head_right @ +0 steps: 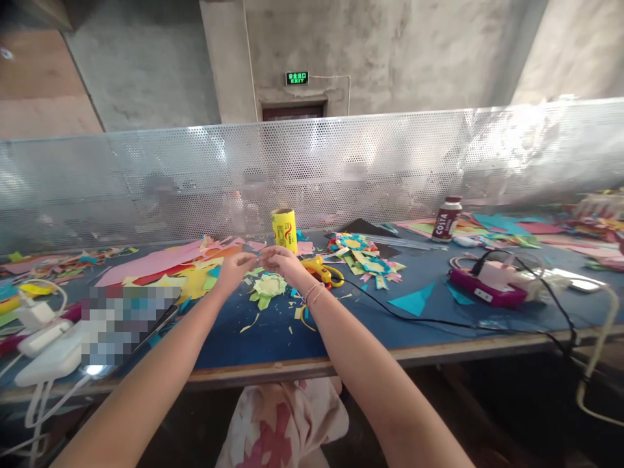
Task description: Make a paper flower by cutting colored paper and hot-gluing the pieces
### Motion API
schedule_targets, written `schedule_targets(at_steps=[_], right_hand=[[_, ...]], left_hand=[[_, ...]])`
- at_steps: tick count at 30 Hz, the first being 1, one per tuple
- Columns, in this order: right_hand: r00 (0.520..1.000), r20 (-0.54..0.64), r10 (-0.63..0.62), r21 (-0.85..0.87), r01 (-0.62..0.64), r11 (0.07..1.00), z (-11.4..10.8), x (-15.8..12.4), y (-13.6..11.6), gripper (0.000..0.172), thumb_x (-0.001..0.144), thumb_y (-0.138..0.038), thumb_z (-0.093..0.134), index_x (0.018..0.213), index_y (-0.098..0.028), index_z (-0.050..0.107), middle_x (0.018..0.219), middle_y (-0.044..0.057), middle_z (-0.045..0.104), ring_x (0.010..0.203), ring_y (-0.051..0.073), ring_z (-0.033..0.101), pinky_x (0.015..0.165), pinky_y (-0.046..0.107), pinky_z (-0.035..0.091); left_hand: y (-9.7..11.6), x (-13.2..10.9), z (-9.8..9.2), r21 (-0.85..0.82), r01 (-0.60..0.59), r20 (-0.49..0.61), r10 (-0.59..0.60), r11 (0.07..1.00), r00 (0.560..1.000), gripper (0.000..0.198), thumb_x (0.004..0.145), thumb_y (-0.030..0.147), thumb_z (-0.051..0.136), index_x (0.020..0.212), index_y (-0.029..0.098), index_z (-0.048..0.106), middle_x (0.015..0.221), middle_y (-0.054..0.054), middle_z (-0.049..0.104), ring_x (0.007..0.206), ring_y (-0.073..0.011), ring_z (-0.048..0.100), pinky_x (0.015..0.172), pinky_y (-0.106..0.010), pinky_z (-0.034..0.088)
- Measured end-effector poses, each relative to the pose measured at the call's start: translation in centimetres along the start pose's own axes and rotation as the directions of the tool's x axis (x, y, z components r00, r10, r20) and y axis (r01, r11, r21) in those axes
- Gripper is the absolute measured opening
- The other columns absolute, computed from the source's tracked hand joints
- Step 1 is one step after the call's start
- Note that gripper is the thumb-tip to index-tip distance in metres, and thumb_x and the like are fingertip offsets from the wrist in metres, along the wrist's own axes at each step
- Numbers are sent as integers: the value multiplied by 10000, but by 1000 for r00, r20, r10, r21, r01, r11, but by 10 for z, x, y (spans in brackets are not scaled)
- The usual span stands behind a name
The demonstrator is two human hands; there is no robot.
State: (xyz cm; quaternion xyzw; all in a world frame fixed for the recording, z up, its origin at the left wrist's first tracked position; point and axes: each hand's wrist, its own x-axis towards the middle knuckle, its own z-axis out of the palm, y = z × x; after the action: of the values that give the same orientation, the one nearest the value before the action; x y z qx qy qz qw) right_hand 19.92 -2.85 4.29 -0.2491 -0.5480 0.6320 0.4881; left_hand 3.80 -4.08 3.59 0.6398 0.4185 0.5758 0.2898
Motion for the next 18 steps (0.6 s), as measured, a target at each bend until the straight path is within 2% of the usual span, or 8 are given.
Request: schedule_targets(at_steps=[4,8,10,13,16,18], right_hand=[[1000,25,-3,-52,4,999,2,-2,-1,217,655,-79,524,842,-170,585,808,17,667,717,114,636,726,247,498],[999,39,2,-80,1,997,1,-3,1,207,628,-80,531,789,-186,605,712,-6,638,672,112,625,698,243,502],[999,50,8,-69,-5,998,1,-2,2,206,622,-90,536,787,-186,613,694,-13,628,647,107,618,672,232,500],[999,43,33,-50,-31,998,1,-2,1,216,633,-110,546,825,-178,619,704,-12,630,622,95,607,631,213,489],[999,-28,41,-45,-42,998,0,-1,-1,200,635,-105,558,816,-167,616,691,-10,623,595,87,592,595,206,473],[994,-108,18,-41,-23,999,-2,1,-3,166,630,-108,567,780,-163,609,669,-13,612,563,80,571,570,205,462]], left_hand=[[-1,0,-1,96,-41,16,40,995,999,151,636,322,687,619,174,663,545,-15,601,531,-138,517,528,-235,411],[1,-3,0,156,-108,130,88,982,988,187,671,329,651,576,175,608,550,-4,568,545,-128,486,528,-224,367],[1,-4,0,115,-96,183,74,989,980,207,708,343,614,596,173,580,559,2,539,550,-121,471,543,-225,363],[-2,-2,0,-36,2,215,6,999,977,207,740,340,570,623,179,512,568,18,482,553,-112,458,559,-223,373],[-11,4,-1,-217,118,181,-79,969,980,204,756,306,521,618,185,431,570,36,422,519,-95,422,547,-219,382],[-17,10,-4,-269,139,115,-112,953,987,233,775,284,477,588,186,378,560,39,396,497,-86,398,540,-217,380]])
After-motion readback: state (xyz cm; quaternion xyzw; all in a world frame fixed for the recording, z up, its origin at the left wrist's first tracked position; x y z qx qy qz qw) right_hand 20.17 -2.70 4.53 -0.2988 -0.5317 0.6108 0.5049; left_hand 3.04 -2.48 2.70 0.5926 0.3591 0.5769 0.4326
